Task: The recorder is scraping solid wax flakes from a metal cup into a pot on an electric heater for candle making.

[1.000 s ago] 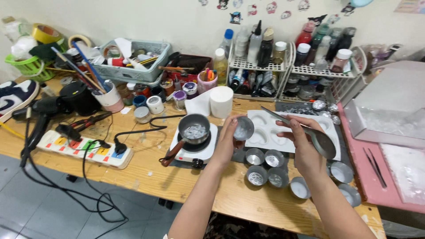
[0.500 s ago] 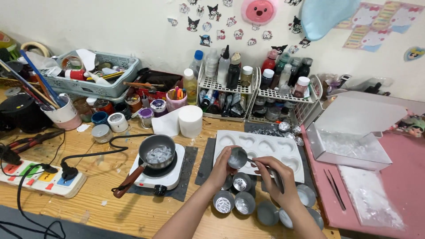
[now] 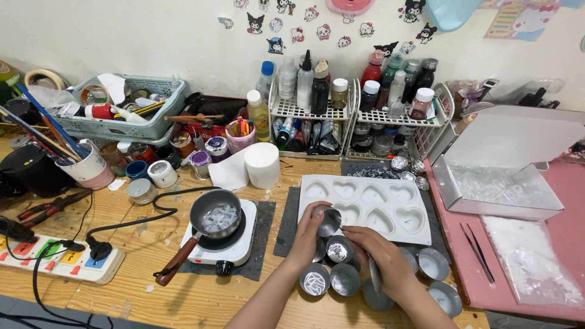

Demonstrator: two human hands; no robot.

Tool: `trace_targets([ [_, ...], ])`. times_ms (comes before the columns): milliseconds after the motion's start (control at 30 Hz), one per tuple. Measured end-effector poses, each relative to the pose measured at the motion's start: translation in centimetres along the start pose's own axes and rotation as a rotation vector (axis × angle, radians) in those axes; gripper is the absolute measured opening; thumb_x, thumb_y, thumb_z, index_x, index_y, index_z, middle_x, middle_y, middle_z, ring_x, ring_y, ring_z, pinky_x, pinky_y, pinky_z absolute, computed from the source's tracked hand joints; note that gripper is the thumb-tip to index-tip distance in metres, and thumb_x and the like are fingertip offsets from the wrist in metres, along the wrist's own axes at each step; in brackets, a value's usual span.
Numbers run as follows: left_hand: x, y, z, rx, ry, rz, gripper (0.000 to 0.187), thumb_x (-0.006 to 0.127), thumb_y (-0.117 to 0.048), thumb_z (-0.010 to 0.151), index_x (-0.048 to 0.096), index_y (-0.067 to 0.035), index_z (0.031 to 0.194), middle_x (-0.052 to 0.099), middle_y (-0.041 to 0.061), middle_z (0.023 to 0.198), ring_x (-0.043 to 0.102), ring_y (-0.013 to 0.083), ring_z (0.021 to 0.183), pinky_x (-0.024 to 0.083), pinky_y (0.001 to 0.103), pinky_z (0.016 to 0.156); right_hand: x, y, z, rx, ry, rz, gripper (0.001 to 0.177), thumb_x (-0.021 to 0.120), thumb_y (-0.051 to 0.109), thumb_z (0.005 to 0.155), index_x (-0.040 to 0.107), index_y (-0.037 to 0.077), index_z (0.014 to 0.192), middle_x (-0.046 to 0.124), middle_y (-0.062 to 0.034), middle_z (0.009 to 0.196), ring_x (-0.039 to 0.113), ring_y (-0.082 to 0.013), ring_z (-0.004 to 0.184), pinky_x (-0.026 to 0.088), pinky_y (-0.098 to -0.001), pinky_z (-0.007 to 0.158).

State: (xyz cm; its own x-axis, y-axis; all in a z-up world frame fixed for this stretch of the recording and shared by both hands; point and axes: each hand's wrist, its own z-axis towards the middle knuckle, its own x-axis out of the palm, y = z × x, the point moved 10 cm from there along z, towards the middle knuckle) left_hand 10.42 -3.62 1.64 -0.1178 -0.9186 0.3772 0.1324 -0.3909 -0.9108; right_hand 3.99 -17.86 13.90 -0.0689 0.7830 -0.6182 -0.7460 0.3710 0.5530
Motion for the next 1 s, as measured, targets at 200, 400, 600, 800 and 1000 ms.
trace_targets([
  [200, -1.1, 0.5, 0.2, 0.011, -0.073, 0.075, 0.033, 0.053, -0.038, 0.106, 0.058, -0.01, 0.121, 0.063, 0.006, 0.109, 0.058, 0.0125, 0.102, 0.048, 0.027, 0.091, 1.3, -0.8, -0.5, 0.041, 0.052, 0.063, 0.035, 0.066, -0.008, 0.085, 0.065, -0.001, 0.119, 0.072, -0.0158, 0.126, 0.074, -0.03, 0.113, 0.061, -0.0374, 0.086],
  [400, -1.2, 0.2, 0.3, 0.087, -0.073, 0.009, 0.025, 0.059, -0.03, 0.104, 0.061, -0.007, 0.114, 0.064, 0.003, 0.105, 0.058, 0.0105, 0.099, 0.047, 0.026, 0.09, 1.3, -2.4, 0.0, 0.323, 0.091, 0.168, 0.03, 0.061, -0.004, 0.091, 0.07, 0.002, 0.119, 0.079, -0.0107, 0.111, 0.08, -0.0197, 0.098, 0.063, -0.0308, 0.079],
  [600, -1.1, 0.1, 0.2, 0.113, -0.054, 0.029, 0.019, 0.057, -0.022, 0.103, 0.06, -0.005, 0.112, 0.066, 0.005, 0.104, 0.059, 0.0111, 0.099, 0.048, 0.027, 0.091, 2.3, -7.0, -1.2, 0.405, 0.082, 0.319, 0.022, 0.059, 0.004, 0.098, 0.073, 0.0, 0.114, 0.083, -0.0102, 0.102, 0.079, -0.018, 0.098, 0.06, -0.0295, 0.085],
  [800, -1.1, 0.2, 0.1, 0.126, -0.062, 0.027, 0.018, 0.058, -0.02, 0.102, 0.061, -0.005, 0.111, 0.065, 0.004, 0.104, 0.059, 0.0113, 0.1, 0.047, 0.028, 0.095, 4.6, -10.1, -2.3, 0.647, 0.059, 0.776, 0.024, 0.056, 0.009, 0.1, 0.071, -0.005, 0.11, 0.079, -0.0182, 0.105, 0.077, -0.0227, 0.105, 0.061, -0.0324, 0.093],
  [1000, 1.5, 0.1, -0.3, 0.079, 0.158, -0.484, 0.03, 0.053, -0.035, 0.108, 0.054, -0.007, 0.118, 0.066, 0.009, 0.1, 0.061, 0.0186, 0.094, 0.05, 0.033, 0.087, 6.4, -10.9, -3.8, 0.826, 0.032, 1.006, 0.025, 0.055, 0.017, 0.1, 0.064, -0.006, 0.105, 0.077, -0.0128, 0.104, 0.074, -0.0252, 0.11, 0.06, -0.0338, 0.094],
])
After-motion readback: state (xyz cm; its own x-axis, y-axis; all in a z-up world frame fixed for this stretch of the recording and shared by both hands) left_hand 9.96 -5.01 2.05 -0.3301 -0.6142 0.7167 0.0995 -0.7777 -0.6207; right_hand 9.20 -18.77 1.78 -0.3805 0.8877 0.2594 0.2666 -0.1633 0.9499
